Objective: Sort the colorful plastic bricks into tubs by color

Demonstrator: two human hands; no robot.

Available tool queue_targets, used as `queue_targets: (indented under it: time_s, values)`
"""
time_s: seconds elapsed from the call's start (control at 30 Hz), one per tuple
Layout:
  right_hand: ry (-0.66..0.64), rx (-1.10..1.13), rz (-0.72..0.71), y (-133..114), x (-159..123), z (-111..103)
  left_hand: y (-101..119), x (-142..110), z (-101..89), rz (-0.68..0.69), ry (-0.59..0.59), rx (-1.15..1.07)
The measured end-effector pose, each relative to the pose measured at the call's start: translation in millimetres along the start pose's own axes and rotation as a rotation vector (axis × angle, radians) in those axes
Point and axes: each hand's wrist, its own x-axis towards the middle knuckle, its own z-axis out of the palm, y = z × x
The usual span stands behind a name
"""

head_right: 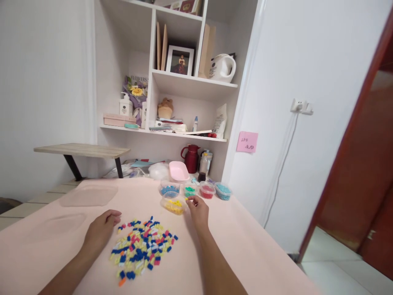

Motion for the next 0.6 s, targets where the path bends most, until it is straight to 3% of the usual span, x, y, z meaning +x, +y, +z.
queue_targets:
  time_s: [0.27,0.5,0.6]
  values:
    - [-0.135,0.008,-0.024,-2,-4,7,9,-12,-3.0,0.049,0.043,0.024]
    - [-0.119,-0.012,-0.005,-7,-2,-14,6,-11,-4.3,0.051,0.039,0.034]
    - [-0.264,-0.081,-0.089,-21,-6,-23,5,-8,-3.8,0.042,0.013,0.021]
